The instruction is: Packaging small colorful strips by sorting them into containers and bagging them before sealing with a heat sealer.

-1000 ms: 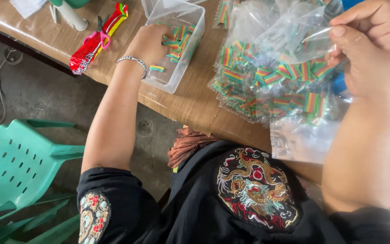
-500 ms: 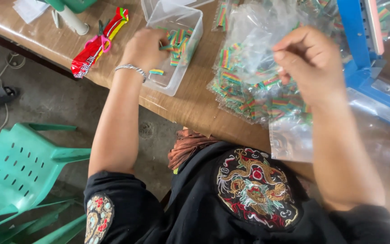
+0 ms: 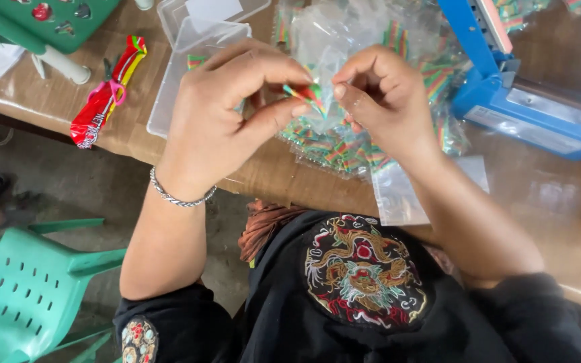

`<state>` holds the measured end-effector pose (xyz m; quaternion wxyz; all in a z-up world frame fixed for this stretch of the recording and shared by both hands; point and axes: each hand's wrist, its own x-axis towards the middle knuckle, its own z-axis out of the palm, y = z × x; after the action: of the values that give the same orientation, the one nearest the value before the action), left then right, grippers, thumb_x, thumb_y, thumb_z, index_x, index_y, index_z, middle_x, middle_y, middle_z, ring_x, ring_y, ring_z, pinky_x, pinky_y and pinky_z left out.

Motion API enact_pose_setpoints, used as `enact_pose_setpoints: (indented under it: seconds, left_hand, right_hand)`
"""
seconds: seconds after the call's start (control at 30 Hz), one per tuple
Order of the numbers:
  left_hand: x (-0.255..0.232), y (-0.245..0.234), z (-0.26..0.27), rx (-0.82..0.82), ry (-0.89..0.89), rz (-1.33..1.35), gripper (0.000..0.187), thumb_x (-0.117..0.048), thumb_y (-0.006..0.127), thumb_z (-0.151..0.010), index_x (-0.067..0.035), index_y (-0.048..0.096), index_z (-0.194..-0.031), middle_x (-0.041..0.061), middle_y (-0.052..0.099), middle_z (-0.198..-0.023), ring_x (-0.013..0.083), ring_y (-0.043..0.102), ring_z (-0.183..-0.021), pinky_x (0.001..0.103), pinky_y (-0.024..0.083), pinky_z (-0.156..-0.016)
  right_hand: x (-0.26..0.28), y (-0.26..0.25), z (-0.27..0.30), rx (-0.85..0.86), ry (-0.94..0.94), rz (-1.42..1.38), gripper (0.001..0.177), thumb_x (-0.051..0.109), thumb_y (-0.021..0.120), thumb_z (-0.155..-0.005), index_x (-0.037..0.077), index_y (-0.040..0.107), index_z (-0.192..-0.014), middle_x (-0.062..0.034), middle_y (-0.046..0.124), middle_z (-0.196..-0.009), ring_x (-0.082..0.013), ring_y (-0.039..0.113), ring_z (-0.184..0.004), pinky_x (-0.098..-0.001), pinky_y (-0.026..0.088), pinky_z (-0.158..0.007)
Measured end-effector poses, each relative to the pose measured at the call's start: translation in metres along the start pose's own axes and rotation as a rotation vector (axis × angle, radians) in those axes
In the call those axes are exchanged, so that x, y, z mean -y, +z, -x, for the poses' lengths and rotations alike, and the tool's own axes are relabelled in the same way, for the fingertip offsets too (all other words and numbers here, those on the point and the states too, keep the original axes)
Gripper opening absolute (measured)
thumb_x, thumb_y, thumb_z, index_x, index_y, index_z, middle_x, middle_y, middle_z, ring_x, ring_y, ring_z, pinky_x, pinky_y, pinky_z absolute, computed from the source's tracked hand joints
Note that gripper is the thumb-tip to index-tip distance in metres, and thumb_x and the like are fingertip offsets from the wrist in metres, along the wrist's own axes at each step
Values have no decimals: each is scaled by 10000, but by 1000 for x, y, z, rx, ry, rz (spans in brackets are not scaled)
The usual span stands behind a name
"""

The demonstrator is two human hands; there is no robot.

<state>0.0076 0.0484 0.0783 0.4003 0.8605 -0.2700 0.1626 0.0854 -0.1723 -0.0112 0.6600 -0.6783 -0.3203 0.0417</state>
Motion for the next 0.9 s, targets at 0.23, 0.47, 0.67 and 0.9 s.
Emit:
enact_pose_setpoints:
  seconds: [0.23,0.47,0.67,0.9]
  left_hand:
    - [24,32,-7,-58,159,-122,130,-207,733,-1048,-96,757,-1112,83,575,-1252,304,537,-1189,448,418,-1021]
    - [32,32,1,-7,127,-113,223,-210,661,-1090,-52,729,-1232,116,557,-1355,331,538,-1222,470,420,-1025]
    - [34,6,-3,-45,106,-96,239,-175,590,-1118,-12,719,-1236,175,581,-1321,357,592,-1243,479,472,-1077]
    - [181,-17,26,94,-517,-561,144,-178,668,-969,-132,713,-840,51,686,-782,253,605,-737,429,454,-639]
  right_hand:
    - [15,-4,0,-24,-24,-48,74,55,587,-1105,62,544,-1046,-40,566,-721,-92,541,-527,-214,449,-528]
    - [16,-3,-1,-54,52,-85,35,73,573,-1087,89,543,-1077,-51,560,-714,-108,533,-533,-226,474,-492]
    - [2,-9,-3,-74,50,-135,53,106,589,-1095,90,543,-1074,-54,524,-676,-124,516,-485,-228,439,-445]
    - [7,-25,-5,-196,6,-271,72,41,592,-1120,87,542,-1099,-62,512,-679,-90,444,-488,-210,419,-436]
